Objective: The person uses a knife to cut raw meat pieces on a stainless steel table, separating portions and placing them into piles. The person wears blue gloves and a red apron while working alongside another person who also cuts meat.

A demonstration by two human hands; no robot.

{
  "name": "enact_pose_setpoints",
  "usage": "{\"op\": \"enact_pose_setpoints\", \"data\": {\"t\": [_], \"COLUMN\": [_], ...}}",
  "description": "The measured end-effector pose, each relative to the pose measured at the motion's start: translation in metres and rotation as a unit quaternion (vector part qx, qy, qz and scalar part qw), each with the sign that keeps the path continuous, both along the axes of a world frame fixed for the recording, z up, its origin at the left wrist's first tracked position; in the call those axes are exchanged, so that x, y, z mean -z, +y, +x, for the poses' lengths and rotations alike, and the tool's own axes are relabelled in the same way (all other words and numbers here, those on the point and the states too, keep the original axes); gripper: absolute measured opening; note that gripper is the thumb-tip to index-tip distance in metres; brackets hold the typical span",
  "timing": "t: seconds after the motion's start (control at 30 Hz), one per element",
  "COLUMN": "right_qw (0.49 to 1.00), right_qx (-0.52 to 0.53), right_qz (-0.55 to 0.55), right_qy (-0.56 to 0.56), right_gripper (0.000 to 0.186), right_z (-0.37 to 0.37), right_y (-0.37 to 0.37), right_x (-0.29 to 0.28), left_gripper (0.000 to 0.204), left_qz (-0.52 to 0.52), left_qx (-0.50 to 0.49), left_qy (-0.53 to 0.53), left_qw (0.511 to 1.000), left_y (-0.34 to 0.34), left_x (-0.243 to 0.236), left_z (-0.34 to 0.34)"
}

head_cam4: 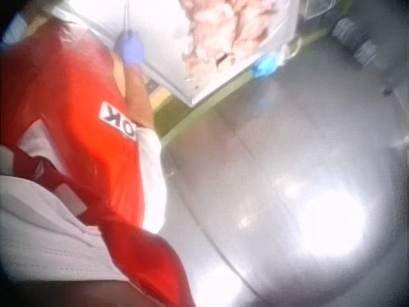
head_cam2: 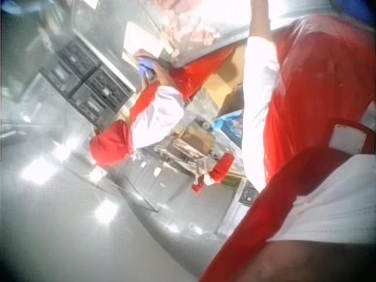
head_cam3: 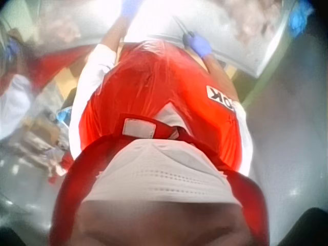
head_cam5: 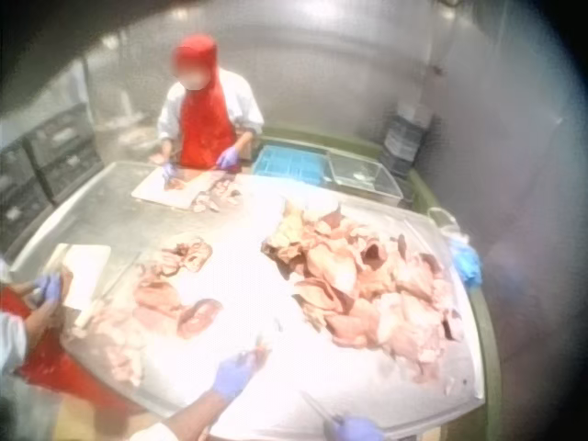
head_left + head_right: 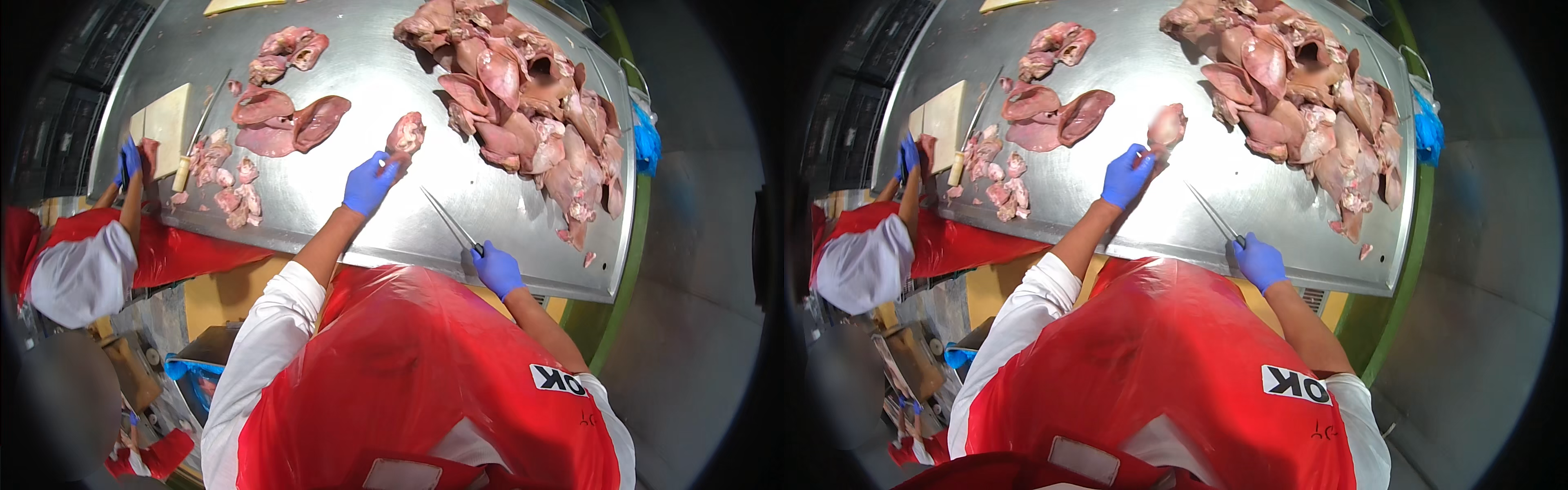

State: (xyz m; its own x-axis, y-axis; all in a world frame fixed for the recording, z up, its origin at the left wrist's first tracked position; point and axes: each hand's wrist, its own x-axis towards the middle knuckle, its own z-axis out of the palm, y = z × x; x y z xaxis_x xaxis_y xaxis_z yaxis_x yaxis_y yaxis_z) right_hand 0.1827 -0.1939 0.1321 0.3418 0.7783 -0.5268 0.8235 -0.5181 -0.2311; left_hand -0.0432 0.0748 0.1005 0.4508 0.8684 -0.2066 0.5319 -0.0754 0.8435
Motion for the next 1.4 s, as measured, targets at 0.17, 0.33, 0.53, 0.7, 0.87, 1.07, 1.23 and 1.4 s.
{"op": "enact_pose_setpoints", "data": {"t": [0.17, 0.33, 0.53, 0.7, 0.87, 1.07, 1.23, 1.4], "right_qw": [0.999, 0.996, 0.991, 0.992, 0.987, 0.962, 0.931, 0.939], "right_qx": [0.021, -0.05, -0.082, 0.003, 0.092, 0.22, 0.294, 0.287], "right_qz": [0.046, 0.069, 0.085, 0.088, 0.081, 0.096, 0.112, 0.106], "right_qy": [0.016, 0.033, 0.058, 0.091, 0.102, 0.128, 0.182, 0.157], "right_gripper": [0.041, 0.042, 0.043, 0.047, 0.046, 0.044, 0.043, 0.043], "right_z": [-0.005, -0.009, 0.001, 0.012, 0.022, 0.023, 0.018, 0.032], "right_y": [0.01, 0.091, 0.13, 0.063, -0.011, -0.07, -0.087, -0.083], "right_x": [0.013, 0.009, 0.025, 0.028, 0.043, 0.055, 0.066, 0.055], "left_gripper": [0.021, 0.023, 0.025, 0.028, 0.033, 0.055, 0.108, 0.066], "left_qz": [0.2, 0.24, -0.02, 0.152, 0.223, 0.11, 0.224, -0.024], "left_qx": [0.18, 0.232, -0.021, -0.19, -0.319, -0.569, -0.111, -0.118], "left_qy": [-0.009, -0.027, -0.172, -0.161, -0.162, 0.259, 0.189, 0.257], "left_qw": [0.963, 0.942, 0.985, 0.956, 0.907, 0.773, 0.95, 0.959], "left_y": [-0.044, -0.06, -0.039, 0.068, 0.2, 0.17, 0.069, 0.032], "left_x": [0.015, 0.026, -0.041, -0.065, -0.082, -0.041, 0.066, 0.064], "left_z": [-0.017, -0.015, -0.036, -0.079, -0.121, -0.063, 0.035, 0.135]}}
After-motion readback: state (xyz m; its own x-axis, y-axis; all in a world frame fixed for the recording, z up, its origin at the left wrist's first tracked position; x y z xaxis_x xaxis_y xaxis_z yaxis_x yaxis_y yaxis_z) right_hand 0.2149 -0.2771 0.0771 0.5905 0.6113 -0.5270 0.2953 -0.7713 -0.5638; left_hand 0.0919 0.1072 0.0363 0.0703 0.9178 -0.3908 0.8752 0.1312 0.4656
